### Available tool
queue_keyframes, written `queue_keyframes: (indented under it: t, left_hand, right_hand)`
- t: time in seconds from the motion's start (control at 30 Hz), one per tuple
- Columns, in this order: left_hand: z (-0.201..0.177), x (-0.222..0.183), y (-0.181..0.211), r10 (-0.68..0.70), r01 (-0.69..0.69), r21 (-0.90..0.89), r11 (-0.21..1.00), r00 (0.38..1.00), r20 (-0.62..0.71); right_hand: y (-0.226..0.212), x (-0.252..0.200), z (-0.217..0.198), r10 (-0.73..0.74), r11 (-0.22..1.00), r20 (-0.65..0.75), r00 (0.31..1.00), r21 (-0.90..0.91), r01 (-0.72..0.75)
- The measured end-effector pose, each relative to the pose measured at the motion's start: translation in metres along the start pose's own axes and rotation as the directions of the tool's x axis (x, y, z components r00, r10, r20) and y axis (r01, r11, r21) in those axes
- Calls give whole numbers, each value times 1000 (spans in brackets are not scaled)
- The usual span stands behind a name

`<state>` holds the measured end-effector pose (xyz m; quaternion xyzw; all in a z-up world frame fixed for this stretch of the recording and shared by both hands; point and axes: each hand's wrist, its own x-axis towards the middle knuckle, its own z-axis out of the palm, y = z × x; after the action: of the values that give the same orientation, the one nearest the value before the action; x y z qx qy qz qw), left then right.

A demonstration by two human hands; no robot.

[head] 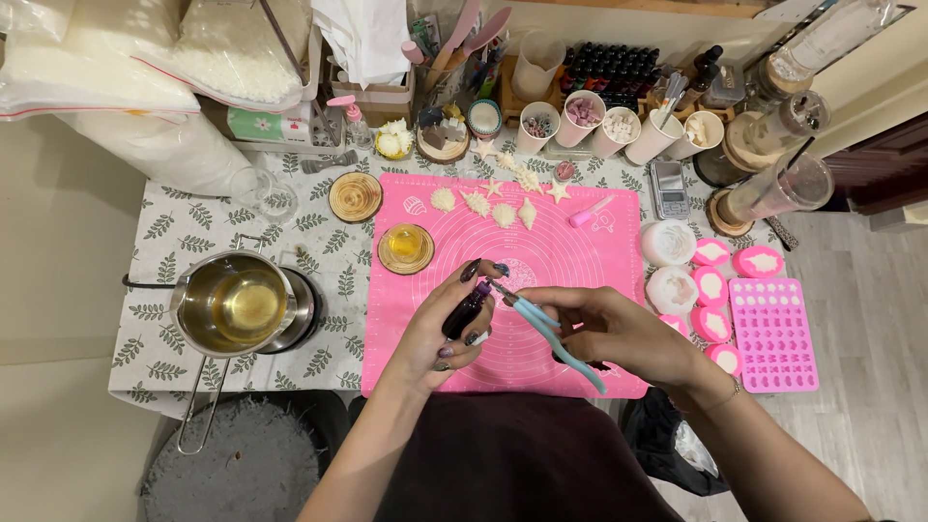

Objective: Preparing and decorating candles by handling wax shapes, applying fragrance oil, and using small tools.

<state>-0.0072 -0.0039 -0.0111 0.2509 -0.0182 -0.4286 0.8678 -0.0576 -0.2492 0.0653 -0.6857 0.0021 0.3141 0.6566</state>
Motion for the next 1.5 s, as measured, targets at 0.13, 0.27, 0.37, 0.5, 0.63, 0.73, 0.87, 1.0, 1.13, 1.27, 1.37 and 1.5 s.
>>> queue_keyframes:
  t: [0.13, 0.27, 0.37, 0.5, 0.63, 0.73, 0.87, 1.0, 1.13, 1.27, 1.37, 1.5]
  left_hand:
    - [1, 0, -3, -14, 14, -13, 1000, 1000, -9]
    - [0, 2, -6, -37, 38, -13, 999, 999, 23]
    - [-2, 5, -10, -55, 55, -12, 998, 999, 1]
    - [-3, 8, -14, -70, 70, -36, 997, 997, 17]
    - [-4, 13, -19, -83, 86, -80, 993, 996, 30]
    - [-2, 16, -22, -80, 85, -105, 991, 995, 55]
    - [-2, 21, -26, -96, 101, -126, 987, 994, 45]
    - [2, 27, -27, -108, 111, -112, 987, 994, 35]
    - [2, 35, -31, -104, 110, -120, 987, 993, 57]
    - [1, 45, -35, -104, 120, -124, 985, 987, 123]
    - [8, 51, -34, -123, 140, -115, 983, 982, 144]
    - [13, 63, -36, -138, 143, -28, 989, 981, 133]
  right_hand:
    - [-3, -3, 0, 37, 999, -30, 999, -30, -38]
    - [0, -7, -1, 80, 995, -56, 995, -58, -83]
    - [11, -10, -1, 35, 999, -54, 998, -18, -36]
    - [17, -14, 2, -16, 1000, -70, 997, 21, 17]
    - [19, -18, 2, -23, 1000, -95, 995, 7, 24]
    - [17, -21, 6, -27, 998, -131, 991, -55, 20]
    - [9, -24, 11, -70, 947, -239, 969, -321, -11]
    - [-4, -27, 17, -112, 887, -285, 952, -460, -33]
    - [-10, -31, 20, -159, 837, -345, 925, -544, -59]
    - [-6, -37, 17, -230, 796, -384, 894, -603, -54]
    - [-3, -43, 15, -316, 754, -393, 864, -657, -23]
    - [-2, -56, 15, -428, 696, -397, 812, -718, 16]
